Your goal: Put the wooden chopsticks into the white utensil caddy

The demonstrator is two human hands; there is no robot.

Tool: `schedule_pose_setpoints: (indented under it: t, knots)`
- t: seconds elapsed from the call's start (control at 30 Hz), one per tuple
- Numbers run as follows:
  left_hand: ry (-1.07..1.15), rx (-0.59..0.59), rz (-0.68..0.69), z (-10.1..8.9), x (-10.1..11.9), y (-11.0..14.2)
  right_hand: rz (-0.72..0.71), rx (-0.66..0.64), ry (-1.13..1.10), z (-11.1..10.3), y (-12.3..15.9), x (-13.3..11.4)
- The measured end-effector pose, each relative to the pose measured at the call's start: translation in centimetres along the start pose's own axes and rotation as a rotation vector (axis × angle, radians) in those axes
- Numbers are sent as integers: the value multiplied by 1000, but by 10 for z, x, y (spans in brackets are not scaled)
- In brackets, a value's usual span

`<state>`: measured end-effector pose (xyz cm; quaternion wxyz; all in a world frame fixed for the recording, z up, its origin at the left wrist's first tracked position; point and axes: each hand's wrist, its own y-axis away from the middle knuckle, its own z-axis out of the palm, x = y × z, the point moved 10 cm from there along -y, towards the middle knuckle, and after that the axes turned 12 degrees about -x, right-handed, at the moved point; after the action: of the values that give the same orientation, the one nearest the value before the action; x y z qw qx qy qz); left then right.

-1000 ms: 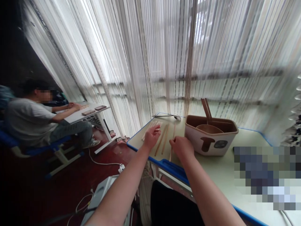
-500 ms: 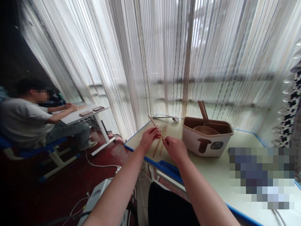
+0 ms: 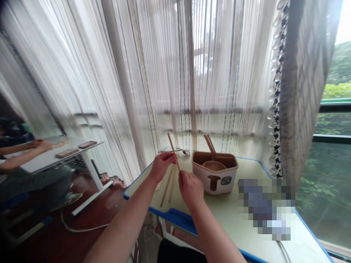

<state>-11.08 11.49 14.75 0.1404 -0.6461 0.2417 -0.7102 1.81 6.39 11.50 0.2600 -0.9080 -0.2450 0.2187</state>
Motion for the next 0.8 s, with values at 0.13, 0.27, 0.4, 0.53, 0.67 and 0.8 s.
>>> schedule_pose_setpoints:
  t: [0.13,0.27,0.4,0.53,0.67,0.8]
  knots:
    - [-92,-107,76,50,41,-32,25,232,-21,-54,3,13]
    - [-37,-85,147,79,65,-64,33,285,-143,-107,-13,38]
    - [17,-82,271,102,82,-93,115,239,-154,-140,-41,81]
    - [16,-103,295,122,77,-117,167,244,-170,-146,-58,119]
    - [-112,-84,294,128,63,-130,181,237,-204,-136,-61,139]
    - [-211,-21,335,125,55,-134,211,249,-213,-132,-57,149]
